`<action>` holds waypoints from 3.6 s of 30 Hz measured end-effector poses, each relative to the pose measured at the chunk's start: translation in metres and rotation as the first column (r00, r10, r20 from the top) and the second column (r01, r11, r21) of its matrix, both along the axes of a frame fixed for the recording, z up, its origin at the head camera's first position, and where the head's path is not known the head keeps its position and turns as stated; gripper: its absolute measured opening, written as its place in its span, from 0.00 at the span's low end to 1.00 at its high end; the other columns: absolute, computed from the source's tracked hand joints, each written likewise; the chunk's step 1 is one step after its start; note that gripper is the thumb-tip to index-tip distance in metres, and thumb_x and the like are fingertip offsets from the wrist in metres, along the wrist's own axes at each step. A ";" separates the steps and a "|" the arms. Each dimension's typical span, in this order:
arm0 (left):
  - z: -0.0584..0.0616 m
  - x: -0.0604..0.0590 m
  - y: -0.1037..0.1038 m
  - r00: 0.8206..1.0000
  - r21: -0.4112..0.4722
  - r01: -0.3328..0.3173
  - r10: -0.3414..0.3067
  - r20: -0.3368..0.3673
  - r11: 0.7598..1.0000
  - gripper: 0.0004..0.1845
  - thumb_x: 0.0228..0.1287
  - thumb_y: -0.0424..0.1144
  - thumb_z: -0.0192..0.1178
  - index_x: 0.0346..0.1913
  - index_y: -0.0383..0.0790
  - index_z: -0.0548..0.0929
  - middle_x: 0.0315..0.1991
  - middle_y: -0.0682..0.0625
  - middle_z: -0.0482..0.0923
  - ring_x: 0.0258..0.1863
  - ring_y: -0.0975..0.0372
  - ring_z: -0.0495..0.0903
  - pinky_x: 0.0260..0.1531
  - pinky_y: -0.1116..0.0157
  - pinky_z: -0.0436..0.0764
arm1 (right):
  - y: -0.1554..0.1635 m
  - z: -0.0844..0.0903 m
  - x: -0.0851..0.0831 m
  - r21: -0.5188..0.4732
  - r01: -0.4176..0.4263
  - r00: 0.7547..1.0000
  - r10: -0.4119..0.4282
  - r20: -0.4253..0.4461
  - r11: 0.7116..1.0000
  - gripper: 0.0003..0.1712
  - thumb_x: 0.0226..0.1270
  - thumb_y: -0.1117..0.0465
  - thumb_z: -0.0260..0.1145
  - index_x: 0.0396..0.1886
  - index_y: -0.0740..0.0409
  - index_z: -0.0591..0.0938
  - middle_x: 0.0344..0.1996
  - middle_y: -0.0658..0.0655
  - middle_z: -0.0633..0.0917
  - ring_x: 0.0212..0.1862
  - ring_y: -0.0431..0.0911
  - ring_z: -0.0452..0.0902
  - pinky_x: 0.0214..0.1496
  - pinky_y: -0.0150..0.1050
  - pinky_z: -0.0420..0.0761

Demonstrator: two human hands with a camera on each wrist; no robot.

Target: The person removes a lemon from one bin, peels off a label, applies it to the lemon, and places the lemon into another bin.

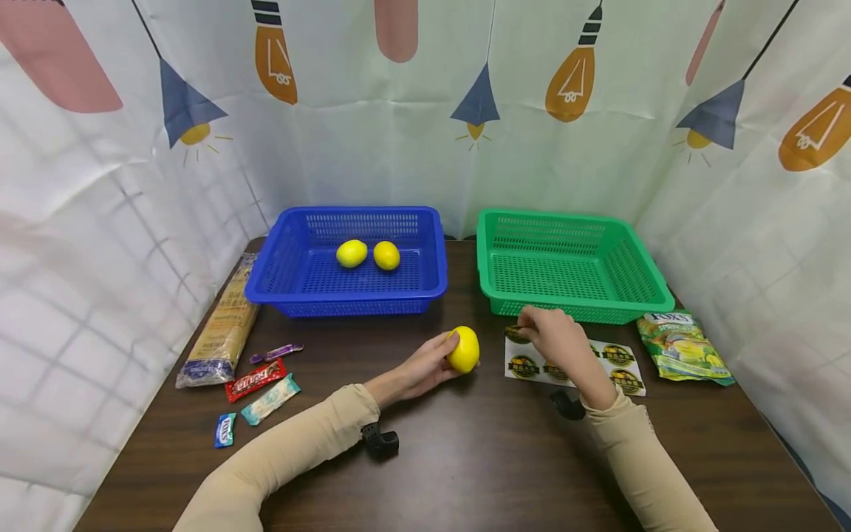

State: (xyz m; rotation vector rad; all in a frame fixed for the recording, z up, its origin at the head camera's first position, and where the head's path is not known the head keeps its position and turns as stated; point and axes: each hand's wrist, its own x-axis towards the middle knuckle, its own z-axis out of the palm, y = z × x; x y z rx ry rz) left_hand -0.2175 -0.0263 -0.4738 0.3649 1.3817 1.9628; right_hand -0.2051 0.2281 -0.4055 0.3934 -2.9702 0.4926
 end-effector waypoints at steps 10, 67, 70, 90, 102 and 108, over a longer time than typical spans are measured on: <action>0.012 -0.005 0.004 0.999 0.020 0.021 -0.021 -0.037 1.000 0.29 0.82 0.48 0.37 0.77 0.37 0.52 0.72 0.36 0.61 0.65 0.56 0.71 0.76 0.44 0.61 | -0.040 0.044 0.000 -0.297 -0.284 0.952 0.305 0.026 0.912 0.04 0.64 0.59 0.71 0.37 0.51 0.84 0.33 0.52 0.88 0.30 0.43 0.84 0.34 0.31 0.82; -0.001 0.024 -0.009 0.983 0.075 -0.125 0.134 -0.122 0.989 0.34 0.75 0.54 0.49 0.76 0.43 0.54 0.63 0.49 0.68 0.56 0.65 0.76 0.60 0.64 0.80 | -0.046 -0.031 0.001 -0.797 -0.021 0.805 0.482 0.345 0.604 0.35 0.72 0.52 0.63 0.73 0.61 0.67 0.67 0.69 0.75 0.60 0.47 0.81 0.57 0.44 0.86; -0.002 0.024 -0.002 0.974 0.046 -0.180 0.185 -0.133 0.983 0.33 0.75 0.54 0.49 0.75 0.44 0.56 0.68 0.44 0.66 0.57 0.64 0.75 0.64 0.60 0.78 | -0.049 -0.028 0.000 -0.767 -0.043 0.812 0.469 0.347 0.641 0.36 0.69 0.52 0.67 0.73 0.57 0.67 0.64 0.66 0.77 0.59 0.50 0.81 0.55 0.41 0.87; 0.012 -0.014 0.023 0.942 0.016 -0.311 0.310 -0.125 0.950 0.30 0.81 0.49 0.40 0.70 0.25 0.62 0.71 0.27 0.65 0.70 0.45 0.71 0.73 0.52 0.69 | -0.019 0.079 -0.057 -0.620 -0.060 0.894 0.319 0.316 0.783 0.42 0.67 0.51 0.69 0.75 0.53 0.61 0.59 0.66 0.78 0.51 0.46 0.81 0.51 0.41 0.86; 0.033 -0.047 0.070 0.942 -0.018 -0.324 0.321 -0.100 0.946 0.27 0.79 0.49 0.48 0.69 0.31 0.65 0.63 0.31 0.73 0.64 0.47 0.78 0.65 0.61 0.79 | 0.023 0.102 -0.168 -0.663 0.215 0.881 0.151 0.449 0.717 0.43 0.76 0.47 0.56 0.78 0.66 0.51 0.73 0.67 0.61 0.71 0.57 0.66 0.57 0.30 0.83; 0.031 -0.049 0.080 0.929 -0.038 -0.367 0.364 -0.061 0.929 0.17 0.77 0.42 0.52 0.56 0.31 0.71 0.50 0.41 0.78 0.56 0.50 0.85 0.52 0.70 0.85 | 0.019 0.064 -0.190 -0.594 0.341 0.836 0.054 0.546 0.728 0.41 0.77 0.51 0.54 0.76 0.71 0.52 0.74 0.71 0.54 0.71 0.60 0.64 0.74 0.48 0.72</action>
